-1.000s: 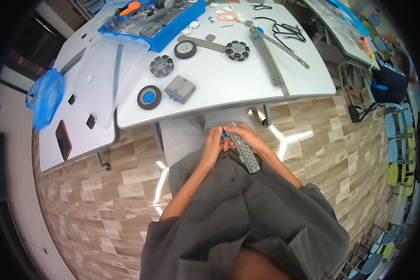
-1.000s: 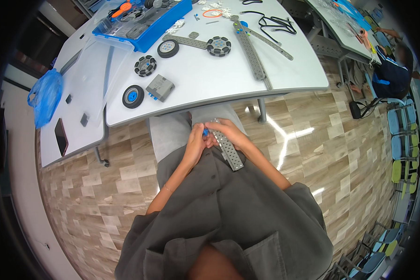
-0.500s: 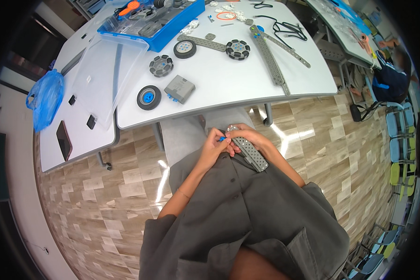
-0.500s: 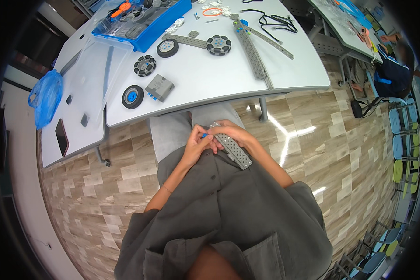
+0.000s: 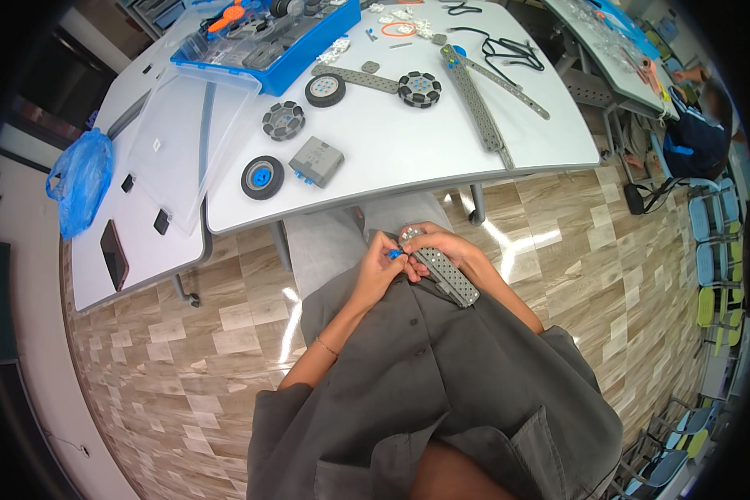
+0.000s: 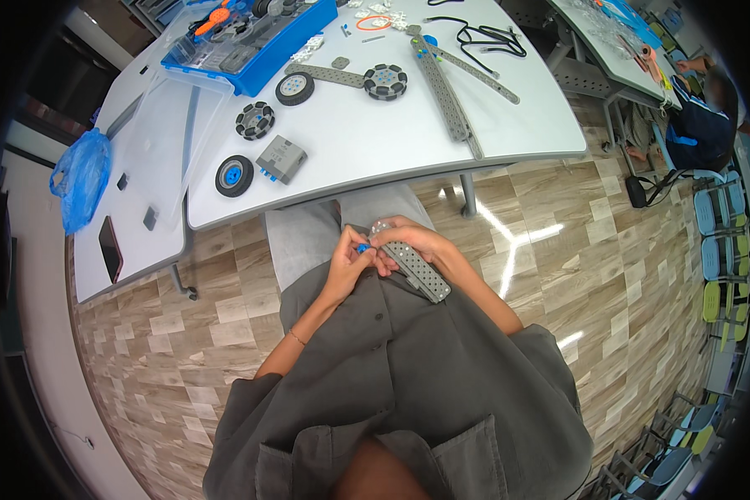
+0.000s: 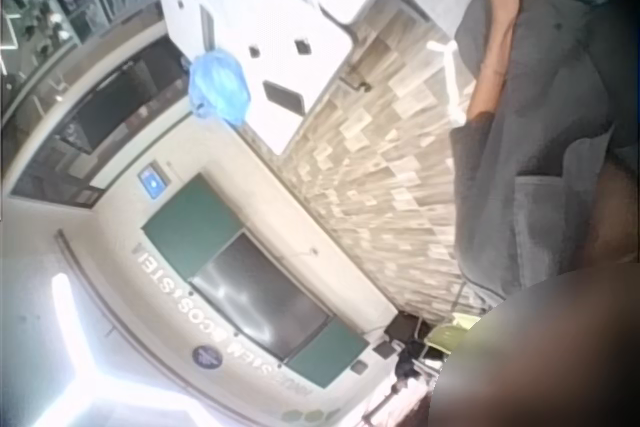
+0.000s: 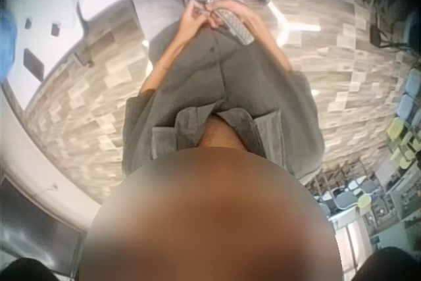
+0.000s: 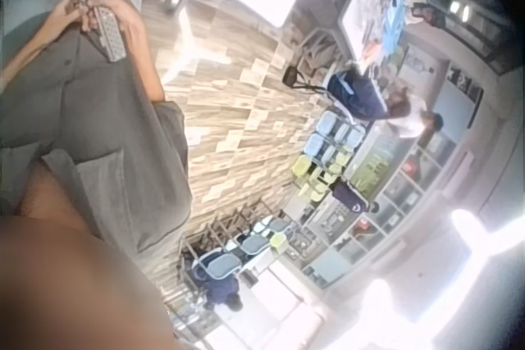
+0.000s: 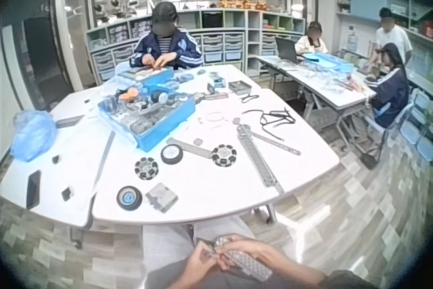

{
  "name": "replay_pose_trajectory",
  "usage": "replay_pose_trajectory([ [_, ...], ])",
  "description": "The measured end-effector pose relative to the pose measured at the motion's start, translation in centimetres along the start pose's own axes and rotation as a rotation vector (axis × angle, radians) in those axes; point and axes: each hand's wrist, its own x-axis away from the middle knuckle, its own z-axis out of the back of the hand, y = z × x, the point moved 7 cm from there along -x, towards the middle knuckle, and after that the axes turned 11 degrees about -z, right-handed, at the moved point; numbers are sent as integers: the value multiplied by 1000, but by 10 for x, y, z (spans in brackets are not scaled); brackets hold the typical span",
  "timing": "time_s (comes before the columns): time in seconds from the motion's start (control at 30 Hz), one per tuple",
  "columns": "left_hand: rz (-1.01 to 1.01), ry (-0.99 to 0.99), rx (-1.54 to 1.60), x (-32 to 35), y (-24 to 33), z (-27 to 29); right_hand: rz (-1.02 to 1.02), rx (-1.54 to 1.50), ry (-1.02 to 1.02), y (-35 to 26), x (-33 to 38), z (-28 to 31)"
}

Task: The person assembles a small wheeled robot using gray and blue plastic components. They connect beams, attach wheels, and secure a motor to the chassis, handling each part by hand.

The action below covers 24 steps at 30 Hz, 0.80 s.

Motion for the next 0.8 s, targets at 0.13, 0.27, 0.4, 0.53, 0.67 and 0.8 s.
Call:
replay_pose_trajectory([
  [0.13, -13, 20, 33, 1, 2, -1, -3, -2, 11, 2, -1, 1],
  [0.27, -16, 38, 21, 2, 5, -2, 7, 25, 2, 0, 0, -2],
  [0.4, -19, 72, 23, 2, 5, 0, 4, 44, -14, -1, 0, -4],
  [0.53, -11, 67, 66, 2, 2, 1, 12, 51, -42, -2, 1, -5],
  [0.67, -7, 73, 93, 2, 1, 3, 7, 34, -34, -1, 0, -3],
  [0.8, -10, 76, 108, 3, 1, 2, 8, 22, -58, 0, 0, -4],
])
